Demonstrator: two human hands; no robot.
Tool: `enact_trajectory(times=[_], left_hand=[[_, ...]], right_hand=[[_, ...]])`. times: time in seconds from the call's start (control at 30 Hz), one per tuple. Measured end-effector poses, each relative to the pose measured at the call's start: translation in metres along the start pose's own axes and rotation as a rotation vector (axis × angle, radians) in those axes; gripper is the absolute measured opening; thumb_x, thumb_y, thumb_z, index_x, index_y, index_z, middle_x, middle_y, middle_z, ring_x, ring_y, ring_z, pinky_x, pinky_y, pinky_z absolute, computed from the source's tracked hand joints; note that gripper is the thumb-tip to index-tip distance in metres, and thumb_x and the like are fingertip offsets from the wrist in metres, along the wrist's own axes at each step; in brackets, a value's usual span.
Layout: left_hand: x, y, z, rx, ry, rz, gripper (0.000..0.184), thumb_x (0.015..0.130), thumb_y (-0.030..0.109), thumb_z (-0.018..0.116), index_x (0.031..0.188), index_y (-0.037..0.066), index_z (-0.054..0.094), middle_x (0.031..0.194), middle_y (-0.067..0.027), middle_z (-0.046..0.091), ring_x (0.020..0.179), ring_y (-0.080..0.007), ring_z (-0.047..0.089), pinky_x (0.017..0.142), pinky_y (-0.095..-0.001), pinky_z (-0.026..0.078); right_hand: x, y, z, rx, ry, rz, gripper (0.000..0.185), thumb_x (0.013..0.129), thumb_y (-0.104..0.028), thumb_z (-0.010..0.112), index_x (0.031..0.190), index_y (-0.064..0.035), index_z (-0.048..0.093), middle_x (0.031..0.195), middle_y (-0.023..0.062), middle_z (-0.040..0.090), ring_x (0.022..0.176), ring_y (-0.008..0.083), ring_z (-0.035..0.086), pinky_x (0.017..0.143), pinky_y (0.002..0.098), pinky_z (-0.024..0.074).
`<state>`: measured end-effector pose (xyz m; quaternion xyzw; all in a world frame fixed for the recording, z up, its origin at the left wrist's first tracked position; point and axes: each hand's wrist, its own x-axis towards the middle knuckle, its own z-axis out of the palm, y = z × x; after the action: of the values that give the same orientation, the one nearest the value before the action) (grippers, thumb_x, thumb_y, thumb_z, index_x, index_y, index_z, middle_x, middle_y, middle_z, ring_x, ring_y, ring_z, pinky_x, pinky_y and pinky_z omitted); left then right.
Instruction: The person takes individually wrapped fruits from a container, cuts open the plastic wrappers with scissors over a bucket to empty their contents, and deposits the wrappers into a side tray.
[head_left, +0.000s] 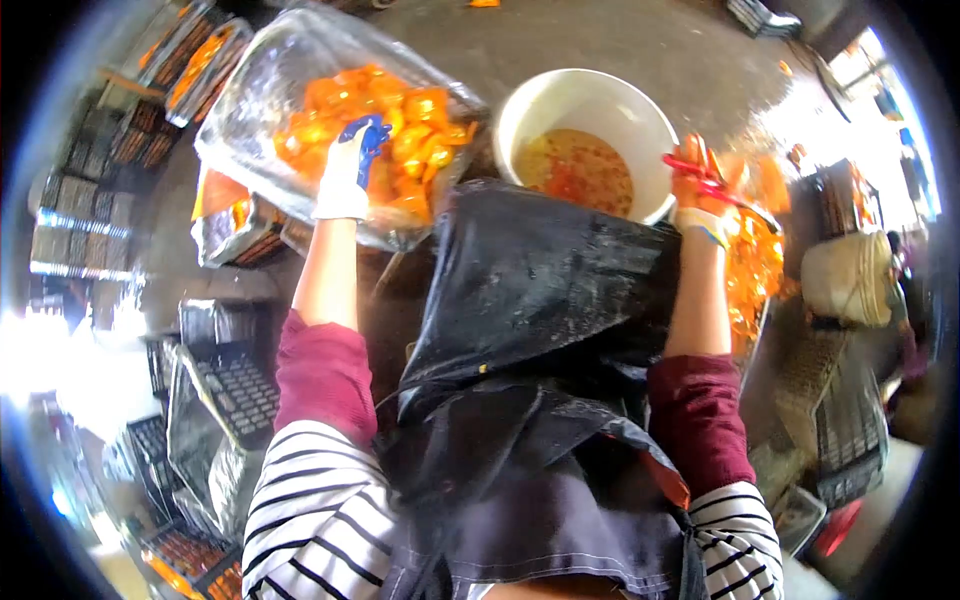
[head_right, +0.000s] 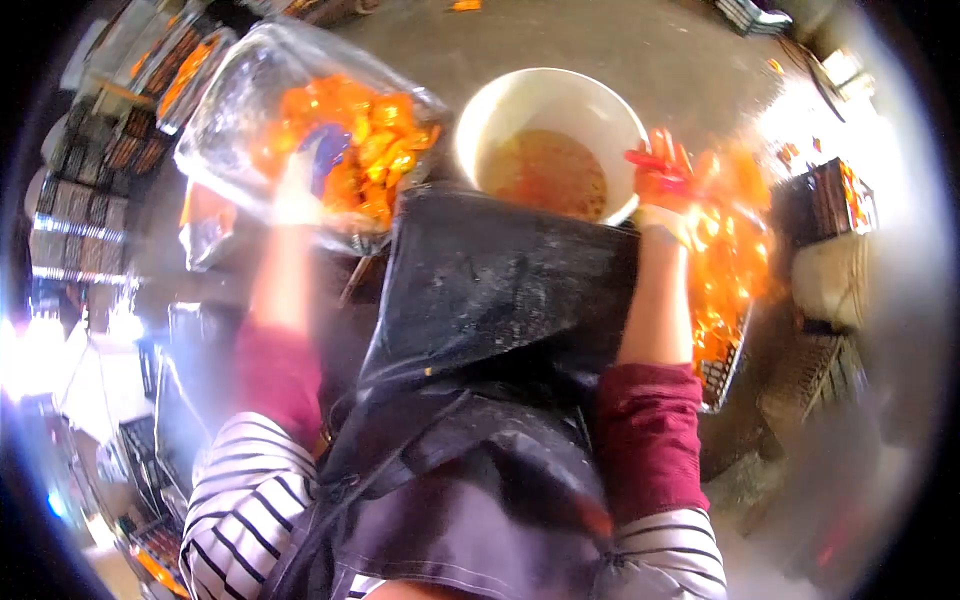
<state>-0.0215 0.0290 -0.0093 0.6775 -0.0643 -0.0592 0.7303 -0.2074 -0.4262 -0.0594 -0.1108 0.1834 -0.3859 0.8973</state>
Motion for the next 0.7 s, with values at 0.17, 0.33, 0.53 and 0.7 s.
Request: enact_trajectory(times=[0.17,0.33,0.53,0.7], left_hand=[[-0.022,0.007,-0.008,0.327,0.135,-0.184,0.015,0.088,0.020,0.063,0.095,0.008,0.068,0.069,0.0014,0.058,0.056,-0.0070,0.044,0.051,-0.0216,0.036],[0.009,-0.037,0.025,0.991,0.099,0.089,0.056,0.083,0.037,0.064,0.126,0.004,0.050,0.115,-0.0191,0.058,0.104,-0.0325,0.055,0.089,-0.0393,0.044],[0.052,-0.087,0.036,1.046,0.034,-0.128,0.063,0.078,0.038,0.068,0.130,0.007,0.050,0.115,-0.0203,0.060,0.105,-0.0327,0.056,0.088,-0.0398,0.046],[0.044,-0.098,-0.007,0.170,0.118,-0.413,0.044,0.084,0.030,0.068,0.123,0.012,0.058,0.102,-0.0085,0.065,0.085,-0.0202,0.062,0.072,-0.0337,0.051]], right_hand=[[-0.006,-0.009,0.003,-0.082,-0.331,0.391,0.062,0.086,-0.053,0.057,0.116,0.0014,0.056,0.123,0.0150,0.057,0.112,0.0350,0.052,0.095,0.0460,0.0434],[-0.013,0.004,0.014,-0.184,-0.301,0.370,0.059,0.087,-0.047,0.058,0.116,0.0043,0.056,0.114,0.0157,0.060,0.102,0.0305,0.055,0.094,0.0415,0.0429],[-0.019,0.009,0.020,-0.351,-0.240,0.280,0.059,0.087,-0.042,0.061,0.118,0.0072,0.053,0.120,0.0169,0.059,0.106,0.0320,0.057,0.099,0.0434,0.0436],[-0.008,0.010,0.015,-0.305,-0.322,0.329,0.053,0.089,-0.038,0.060,0.118,0.0060,0.054,0.120,0.0175,0.059,0.109,0.0308,0.057,0.098,0.0420,0.0448]])
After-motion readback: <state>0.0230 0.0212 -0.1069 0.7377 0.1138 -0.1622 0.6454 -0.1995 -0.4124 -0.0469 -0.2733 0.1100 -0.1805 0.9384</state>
